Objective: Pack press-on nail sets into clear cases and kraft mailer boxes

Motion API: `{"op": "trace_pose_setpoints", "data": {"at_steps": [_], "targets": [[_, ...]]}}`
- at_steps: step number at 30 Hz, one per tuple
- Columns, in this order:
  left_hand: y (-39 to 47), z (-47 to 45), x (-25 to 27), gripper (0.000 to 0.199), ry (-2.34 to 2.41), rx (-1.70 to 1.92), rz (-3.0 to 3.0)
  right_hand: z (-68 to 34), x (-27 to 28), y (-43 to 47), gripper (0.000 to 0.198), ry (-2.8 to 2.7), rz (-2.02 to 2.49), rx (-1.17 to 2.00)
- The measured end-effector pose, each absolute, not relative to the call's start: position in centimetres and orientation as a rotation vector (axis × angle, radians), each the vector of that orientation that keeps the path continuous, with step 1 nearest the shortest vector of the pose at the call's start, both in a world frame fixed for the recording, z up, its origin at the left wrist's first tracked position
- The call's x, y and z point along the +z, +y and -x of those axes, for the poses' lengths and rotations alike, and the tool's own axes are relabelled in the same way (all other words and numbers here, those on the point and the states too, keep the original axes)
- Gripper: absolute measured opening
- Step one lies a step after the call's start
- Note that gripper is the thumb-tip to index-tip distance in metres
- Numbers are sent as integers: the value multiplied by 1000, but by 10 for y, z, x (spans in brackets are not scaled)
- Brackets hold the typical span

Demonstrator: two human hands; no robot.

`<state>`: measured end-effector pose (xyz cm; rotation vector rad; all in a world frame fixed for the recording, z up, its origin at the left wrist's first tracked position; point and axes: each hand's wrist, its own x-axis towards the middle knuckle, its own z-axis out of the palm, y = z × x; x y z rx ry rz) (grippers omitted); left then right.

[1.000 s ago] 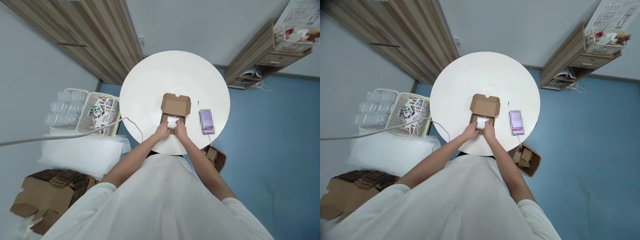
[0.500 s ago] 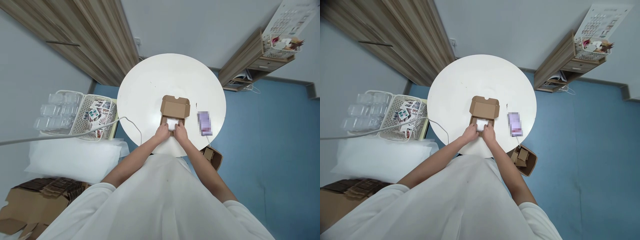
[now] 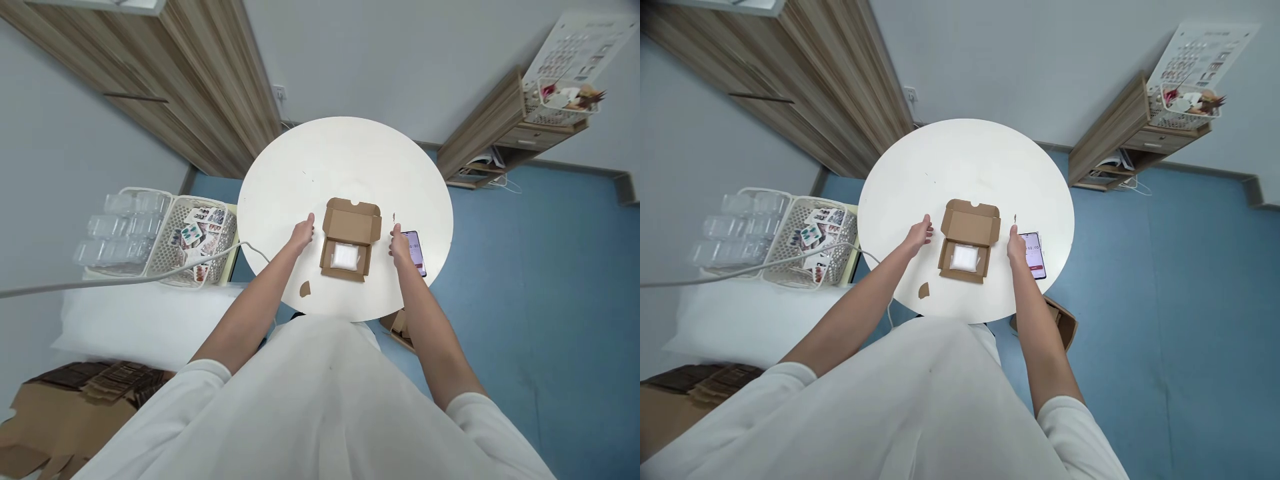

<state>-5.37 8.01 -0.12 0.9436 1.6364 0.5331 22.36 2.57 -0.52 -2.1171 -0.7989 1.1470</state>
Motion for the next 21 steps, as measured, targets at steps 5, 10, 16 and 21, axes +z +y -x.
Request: {"op": "trace_pose_setpoints", "data": {"at_steps": [5,10,16,21], "targets": [[94,44,-5,79,1506,477,-837,-220,-11,46,67,-688,1988,1471],[92,35,-1,82,1439,408,-984,-211,-4,47,71,-907,1813,1571],[72,48,15,58,1289,360,-1233,-204,9,18,87,-1205,1755,1384],[46,63,11,78,1113,385,-1360,-203,9,-15,92,-1259,1732,1444]]}}
